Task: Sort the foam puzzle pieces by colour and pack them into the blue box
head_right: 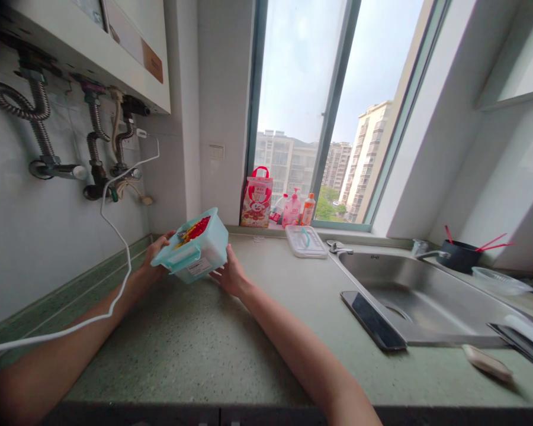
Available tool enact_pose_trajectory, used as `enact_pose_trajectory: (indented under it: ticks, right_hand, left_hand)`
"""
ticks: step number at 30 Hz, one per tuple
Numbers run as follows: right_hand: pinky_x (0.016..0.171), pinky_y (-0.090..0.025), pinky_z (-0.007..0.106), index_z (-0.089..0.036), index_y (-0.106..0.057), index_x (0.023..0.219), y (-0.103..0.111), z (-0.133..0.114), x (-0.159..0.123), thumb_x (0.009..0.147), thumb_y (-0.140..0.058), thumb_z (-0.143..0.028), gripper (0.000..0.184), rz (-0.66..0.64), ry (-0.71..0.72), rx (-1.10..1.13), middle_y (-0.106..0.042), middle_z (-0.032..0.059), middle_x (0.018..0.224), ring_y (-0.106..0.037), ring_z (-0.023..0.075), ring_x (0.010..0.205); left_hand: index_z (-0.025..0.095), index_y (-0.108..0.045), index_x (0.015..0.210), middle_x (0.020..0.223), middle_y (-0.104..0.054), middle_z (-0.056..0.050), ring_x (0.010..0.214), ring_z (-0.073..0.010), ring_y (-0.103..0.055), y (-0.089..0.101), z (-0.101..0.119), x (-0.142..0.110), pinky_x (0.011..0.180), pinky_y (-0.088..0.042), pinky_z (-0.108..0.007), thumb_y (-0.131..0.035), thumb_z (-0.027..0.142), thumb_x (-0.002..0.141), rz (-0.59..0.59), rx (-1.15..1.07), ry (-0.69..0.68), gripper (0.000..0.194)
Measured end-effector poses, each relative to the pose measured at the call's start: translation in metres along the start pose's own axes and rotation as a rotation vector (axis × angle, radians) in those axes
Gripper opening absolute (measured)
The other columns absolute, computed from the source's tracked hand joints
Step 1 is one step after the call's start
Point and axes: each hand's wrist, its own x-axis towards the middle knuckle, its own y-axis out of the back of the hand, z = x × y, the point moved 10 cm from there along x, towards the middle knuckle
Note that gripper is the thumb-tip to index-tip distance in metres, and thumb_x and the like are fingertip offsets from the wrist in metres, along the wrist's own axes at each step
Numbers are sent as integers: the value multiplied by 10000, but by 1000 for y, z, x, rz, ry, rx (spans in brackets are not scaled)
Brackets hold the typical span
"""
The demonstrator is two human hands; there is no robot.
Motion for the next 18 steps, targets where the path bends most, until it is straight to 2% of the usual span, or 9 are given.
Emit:
enact_pose_trajectory:
  ticks: [4,6,9,14,18]
  right_hand:
    - [915,-569,482,-241,-605,1412,-33,12,-17,866,-278,-949,952,-222,-90,104,-709,125,1307,-662,328,1143]
    - [876,-579,510,-223,-590,1431,-44,13,-24,799,-293,-1000,1044,-306,-101,150,-712,147,1309,-651,364,1156]
    - [831,-592,505,-206,-585,1442,-49,9,-29,775,-326,-1008,1075,-351,-82,206,-714,151,1316,-655,371,1137]
    - [834,-597,501,-179,-555,1487,-47,3,-28,829,-292,-956,1051,-386,-91,276,-704,146,1345,-664,354,1134]
    - [841,-591,500,-178,-544,1492,-45,4,-27,843,-321,-924,1014,-378,-110,298,-708,139,1330,-655,348,1140]
  left_hand:
    - [167,-451,1398,1107,-704,-91,871,-260,-688,-12,2,-12,730,-584,-407,-533,357,764,39,-389,144,666]
    - [180,-479,1382,1100,-716,-74,870,-262,-692,-18,8,-17,709,-573,-393,-566,339,741,30,-447,160,666]
    - [178,-516,1351,1100,-724,-70,871,-256,-696,-24,14,-22,696,-557,-364,-600,326,708,24,-469,147,665]
    - [167,-586,1255,1093,-713,-51,859,-225,-675,-26,15,-24,694,-529,-302,-646,277,626,46,-487,122,641]
    - [151,-620,1210,1144,-702,-66,998,-257,-662,-18,12,-18,816,-529,-310,-677,280,657,99,-448,149,570]
